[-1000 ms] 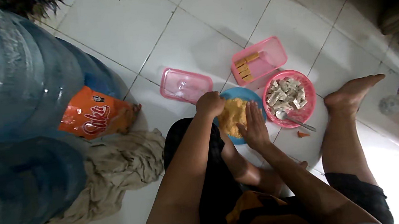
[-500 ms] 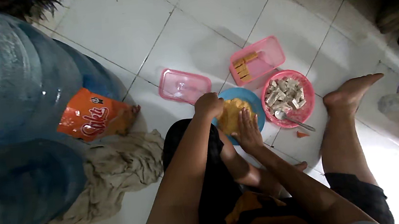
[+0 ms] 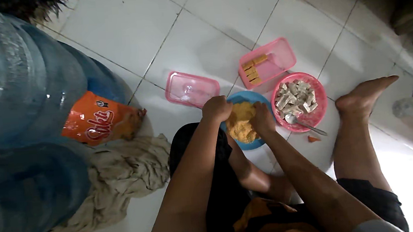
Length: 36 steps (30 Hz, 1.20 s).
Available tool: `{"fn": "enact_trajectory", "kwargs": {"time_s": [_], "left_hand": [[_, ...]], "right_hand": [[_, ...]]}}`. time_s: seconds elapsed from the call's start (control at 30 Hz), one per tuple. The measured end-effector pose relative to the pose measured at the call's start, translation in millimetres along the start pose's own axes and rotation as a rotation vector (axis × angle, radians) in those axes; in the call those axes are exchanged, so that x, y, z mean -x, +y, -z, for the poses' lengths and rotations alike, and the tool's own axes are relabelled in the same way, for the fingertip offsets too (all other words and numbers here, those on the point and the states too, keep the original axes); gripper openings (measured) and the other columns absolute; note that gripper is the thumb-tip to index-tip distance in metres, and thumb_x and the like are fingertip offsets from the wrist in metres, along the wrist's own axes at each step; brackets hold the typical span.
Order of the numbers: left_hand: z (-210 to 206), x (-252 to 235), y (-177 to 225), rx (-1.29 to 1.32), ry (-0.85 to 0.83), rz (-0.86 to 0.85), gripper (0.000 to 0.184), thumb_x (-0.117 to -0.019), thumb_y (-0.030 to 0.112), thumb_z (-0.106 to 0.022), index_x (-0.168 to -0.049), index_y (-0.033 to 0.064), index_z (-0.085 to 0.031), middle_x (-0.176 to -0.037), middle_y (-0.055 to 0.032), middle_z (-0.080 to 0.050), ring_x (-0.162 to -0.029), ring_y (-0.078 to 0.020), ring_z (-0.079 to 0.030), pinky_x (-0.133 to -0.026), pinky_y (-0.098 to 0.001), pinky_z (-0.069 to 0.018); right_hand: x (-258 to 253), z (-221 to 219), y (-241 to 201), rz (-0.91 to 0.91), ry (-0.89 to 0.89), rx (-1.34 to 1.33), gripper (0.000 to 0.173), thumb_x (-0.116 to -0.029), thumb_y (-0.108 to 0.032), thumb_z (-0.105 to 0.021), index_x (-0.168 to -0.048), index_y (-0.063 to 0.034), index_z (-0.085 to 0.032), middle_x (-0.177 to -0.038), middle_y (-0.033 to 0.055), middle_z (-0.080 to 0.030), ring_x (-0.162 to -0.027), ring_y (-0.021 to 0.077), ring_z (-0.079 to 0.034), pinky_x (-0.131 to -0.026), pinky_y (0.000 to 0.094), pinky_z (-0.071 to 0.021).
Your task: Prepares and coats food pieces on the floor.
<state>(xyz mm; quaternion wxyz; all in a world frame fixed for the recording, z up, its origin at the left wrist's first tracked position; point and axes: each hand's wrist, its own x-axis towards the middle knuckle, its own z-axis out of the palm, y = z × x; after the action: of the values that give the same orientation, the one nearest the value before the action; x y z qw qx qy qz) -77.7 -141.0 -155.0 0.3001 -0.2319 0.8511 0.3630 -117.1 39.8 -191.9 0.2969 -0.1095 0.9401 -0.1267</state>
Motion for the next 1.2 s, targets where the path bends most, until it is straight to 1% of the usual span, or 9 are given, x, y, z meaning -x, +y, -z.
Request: {"fn": "enact_trajectory", "kwargs": {"time_s": [0.23,0.33,0.43,0.63,0.7,0.8,0.9,1.13,1.2], "left_hand": [[-0.2,-0.1,-0.6,0.001,0.004,-0.01,0.043,-0.1086,0.032,-0.042,-0.138,0.0062,-0.061,-0.131,-0.0225,-0.063,-0.127,-0.0401,-0.057,-0.101,-0.065,-0.0438],[-1.0,-1.3,-0.6,0.004,0.009,-0.015,0.044,-0.1087,0.033,-0.042,-0.139,0.0064,-0.061,-0.131,-0.0227,-0.063,-0.127,-0.0408,-0.057,-0.101,-0.0655,-0.044],[-2.2,-0.3,-0.9,0.025,0.005,-0.008,0.045,-0.1078,0.033,-0.043,-0.14,0.0068,-0.061,-0.133,-0.0226,-0.063,-0.129,-0.0407,-0.056,-0.103,-0.0658,-0.0429],[-2.9,-0.8,-0.9,0.011,-0.003,0.003,0.045,-0.108,0.034,-0.043,-0.14,0.0064,-0.06,-0.132,-0.0231,-0.063,-0.127,-0.0413,-0.057,-0.102,-0.0664,-0.0435],[-0.5,-0.8,-0.4,0.012,0.005,-0.002,0.045,-0.1081,0.034,-0.044,-0.14,0.0072,-0.061,-0.132,-0.0226,-0.063,-0.127,-0.0413,-0.058,-0.101,-0.0667,-0.0435],[-0.7,-0.4,-1.5,0.01,-0.01,0.002,0.045,-0.1086,0.034,-0.043,-0.14,0.0062,-0.06,-0.133,-0.0231,-0.063,-0.129,-0.0412,-0.057,-0.103,-0.0661,-0.0428],[-0.5,-1.6,1.0,0.0,-0.013,-0.002,0.045,-0.1081,0.033,-0.043,-0.138,0.0051,-0.061,-0.131,-0.0235,-0.063,-0.127,-0.0413,-0.058,-0.101,-0.0659,-0.0439],[-1.3,-0.4,-2.7,0.012,-0.002,0.006,0.045,-0.1079,0.032,-0.044,-0.141,0.007,-0.059,-0.135,-0.0221,-0.062,-0.13,-0.0402,-0.056,-0.103,-0.0657,-0.0424],[-1.5,-1.1,-1.4,-0.001,-0.001,0.004,0.043,-0.1085,0.032,-0.044,-0.139,0.0068,-0.06,-0.133,-0.0223,-0.063,-0.129,-0.0404,-0.057,-0.103,-0.0657,-0.0428]], "right_hand": [[35.1,4.4,11.9,0.202,0.061,-0.209,0.047,-0.0978,-0.004,-0.059,-0.144,0.0004,-0.052,-0.142,0.0258,-0.056,-0.127,0.0414,-0.058,-0.103,0.0577,-0.0502],[41.5,-31.1,41.0,0.447,0.225,0.036,0.074,-0.1053,-0.034,-0.05,-0.16,0.0074,-0.022,-0.167,0.0266,-0.025,-0.157,0.0373,-0.024,-0.127,0.0557,-0.0204],[42.0,-54.8,54.0,0.481,0.156,0.244,0.088,-0.1066,-0.056,-0.037,-0.162,0.0072,-0.012,-0.17,0.0264,-0.011,-0.16,0.0355,-0.008,-0.128,0.0588,-0.0042],[34.2,-56.3,54.0,0.487,0.208,0.218,0.083,-0.108,-0.054,-0.031,-0.162,0.0066,-0.017,-0.17,0.0249,-0.016,-0.16,0.0337,-0.012,-0.128,0.0608,-0.0049],[36.7,-45.9,58.0,0.483,0.299,0.106,0.071,-0.1085,-0.043,-0.037,-0.16,0.0043,-0.028,-0.167,0.0224,-0.028,-0.158,0.0351,-0.022,-0.127,0.0595,-0.0148],[59.1,-23.1,63.2,0.459,0.353,-0.012,0.033,-0.0997,-0.015,-0.052,-0.123,-0.0005,-0.072,-0.127,0.0197,-0.068,-0.127,0.0413,-0.058,-0.106,0.063,-0.0412],[74.0,-19.1,70.7,0.5,0.234,-0.011,0.029,-0.0993,-0.012,-0.051,-0.095,-0.0021,-0.078,-0.099,0.0168,-0.075,-0.103,0.0368,-0.069,-0.097,0.0567,-0.0495],[52.9,-9.3,57.2,0.342,0.117,-0.133,0.022,-0.099,-0.004,-0.056,-0.109,0.0028,-0.074,-0.118,0.0226,-0.069,-0.119,0.0384,-0.064,-0.103,0.0519,-0.0516],[44.2,-4.1,45.0,0.234,0.162,-0.135,0.03,-0.0986,-0.008,-0.061,-0.126,0.004,-0.067,-0.131,0.0253,-0.063,-0.126,0.0405,-0.059,-0.106,0.0534,-0.0493]]}}
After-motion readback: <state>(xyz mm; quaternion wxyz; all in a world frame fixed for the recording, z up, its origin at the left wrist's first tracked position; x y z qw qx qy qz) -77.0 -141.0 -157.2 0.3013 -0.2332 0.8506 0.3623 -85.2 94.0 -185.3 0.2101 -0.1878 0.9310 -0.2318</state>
